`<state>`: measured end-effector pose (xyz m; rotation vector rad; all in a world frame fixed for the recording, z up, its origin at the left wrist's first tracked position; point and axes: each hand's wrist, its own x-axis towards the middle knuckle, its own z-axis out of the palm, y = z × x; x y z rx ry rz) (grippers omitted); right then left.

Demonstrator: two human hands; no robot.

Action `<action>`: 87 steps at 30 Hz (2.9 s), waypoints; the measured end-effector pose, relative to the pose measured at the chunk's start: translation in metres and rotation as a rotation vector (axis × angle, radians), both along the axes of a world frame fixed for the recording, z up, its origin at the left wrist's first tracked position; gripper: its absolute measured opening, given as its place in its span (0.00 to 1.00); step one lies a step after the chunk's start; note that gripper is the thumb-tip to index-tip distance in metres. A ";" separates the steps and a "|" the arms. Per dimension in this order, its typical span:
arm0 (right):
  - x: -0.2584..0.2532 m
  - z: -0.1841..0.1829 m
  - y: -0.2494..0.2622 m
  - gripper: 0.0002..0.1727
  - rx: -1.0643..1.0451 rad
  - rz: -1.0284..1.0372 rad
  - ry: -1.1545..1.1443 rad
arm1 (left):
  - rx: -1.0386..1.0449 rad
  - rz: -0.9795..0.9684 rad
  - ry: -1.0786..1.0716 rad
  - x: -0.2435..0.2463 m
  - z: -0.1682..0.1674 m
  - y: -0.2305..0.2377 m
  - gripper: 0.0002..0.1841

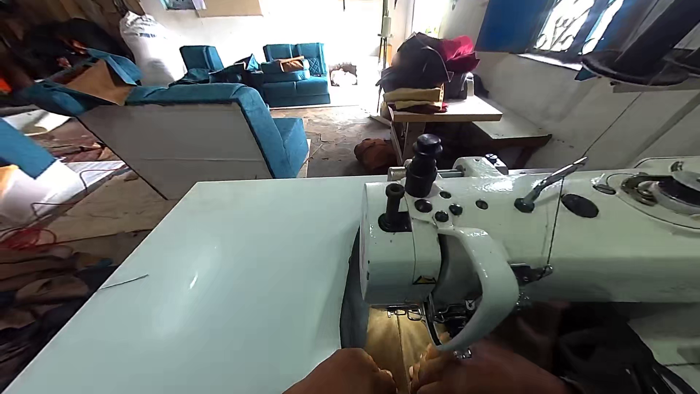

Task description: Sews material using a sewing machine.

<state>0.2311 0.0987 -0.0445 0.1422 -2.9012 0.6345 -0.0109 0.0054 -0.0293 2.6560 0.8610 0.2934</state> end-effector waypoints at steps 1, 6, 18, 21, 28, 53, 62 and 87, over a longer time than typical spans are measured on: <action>0.000 0.000 0.000 0.09 0.002 -0.003 0.008 | 0.025 0.004 -0.009 0.000 -0.001 0.000 0.09; 0.002 -0.006 0.006 0.09 0.051 -0.093 0.022 | 0.220 0.118 -0.015 0.003 -0.006 0.002 0.10; 0.000 0.003 0.009 0.09 -0.025 -0.410 -0.097 | 0.547 0.314 0.021 0.004 -0.019 0.021 0.09; 0.002 0.001 0.009 0.09 -0.024 -0.419 -0.072 | 0.552 0.344 0.065 0.004 -0.023 0.022 0.09; 0.000 -0.005 0.011 0.11 0.118 -0.294 0.008 | 0.463 0.251 -0.025 0.006 -0.031 0.020 0.07; 0.003 -0.007 0.015 0.10 0.031 -0.121 0.090 | 0.411 0.012 -0.017 -0.006 -0.017 0.023 0.10; 0.000 -0.004 0.013 0.09 0.032 -0.131 0.071 | 0.247 0.010 -0.045 -0.006 -0.010 0.023 0.06; 0.002 0.008 0.013 0.07 -0.020 -0.489 0.041 | 0.556 0.361 0.072 0.008 -0.023 0.034 0.06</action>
